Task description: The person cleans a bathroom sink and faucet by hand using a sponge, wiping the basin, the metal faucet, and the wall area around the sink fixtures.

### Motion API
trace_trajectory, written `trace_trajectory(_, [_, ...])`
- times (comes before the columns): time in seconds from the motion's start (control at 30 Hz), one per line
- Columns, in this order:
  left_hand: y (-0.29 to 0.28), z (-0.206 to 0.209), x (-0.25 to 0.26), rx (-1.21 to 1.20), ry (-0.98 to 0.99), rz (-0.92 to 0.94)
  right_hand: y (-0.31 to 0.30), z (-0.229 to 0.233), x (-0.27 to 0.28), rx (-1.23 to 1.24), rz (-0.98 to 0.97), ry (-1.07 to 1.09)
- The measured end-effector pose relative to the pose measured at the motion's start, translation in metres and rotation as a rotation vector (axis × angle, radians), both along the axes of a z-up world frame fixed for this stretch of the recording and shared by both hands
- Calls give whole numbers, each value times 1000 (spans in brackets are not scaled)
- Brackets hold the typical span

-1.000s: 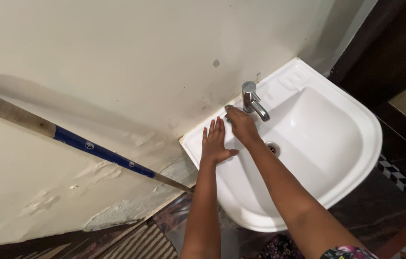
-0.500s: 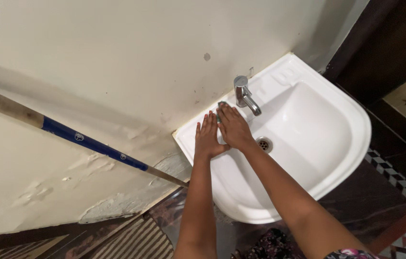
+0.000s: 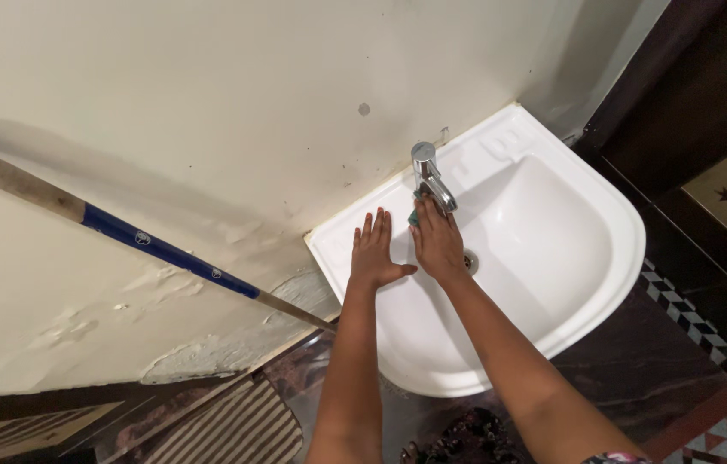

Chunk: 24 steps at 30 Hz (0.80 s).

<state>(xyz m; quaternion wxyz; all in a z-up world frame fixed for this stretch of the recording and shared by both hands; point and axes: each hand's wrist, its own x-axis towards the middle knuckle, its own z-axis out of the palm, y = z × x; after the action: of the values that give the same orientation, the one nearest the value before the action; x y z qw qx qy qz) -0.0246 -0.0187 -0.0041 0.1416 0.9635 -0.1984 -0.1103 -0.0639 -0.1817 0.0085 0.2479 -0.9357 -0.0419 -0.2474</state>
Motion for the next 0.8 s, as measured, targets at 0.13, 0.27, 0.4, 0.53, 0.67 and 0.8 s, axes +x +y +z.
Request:
trace_trajectory(0.13, [-11, 2, 1, -8, 6, 21, -7, 4, 7, 78, -38, -81])
trace_trajectory(0.27, [-19, 1, 0, 14, -7, 29, -18, 13, 6, 83, -10, -44])
trace_trajectory(0.4, [-25, 5, 3, 60, -2, 35, -31, 15, 6, 75, 70, -88])
trace_trajectory(0.53, [-29, 10, 7, 92, 27, 47, -50, 5, 12, 481, -97, 75])
trace_trajectory(0.67, [-36, 4, 10, 69, 4, 54, -76, -6, 43, 109, 4, -161])
trace_trajectory(0.8, [-55, 0, 29, 50, -29, 52, -80, -12, 62, -2, 48, -138])
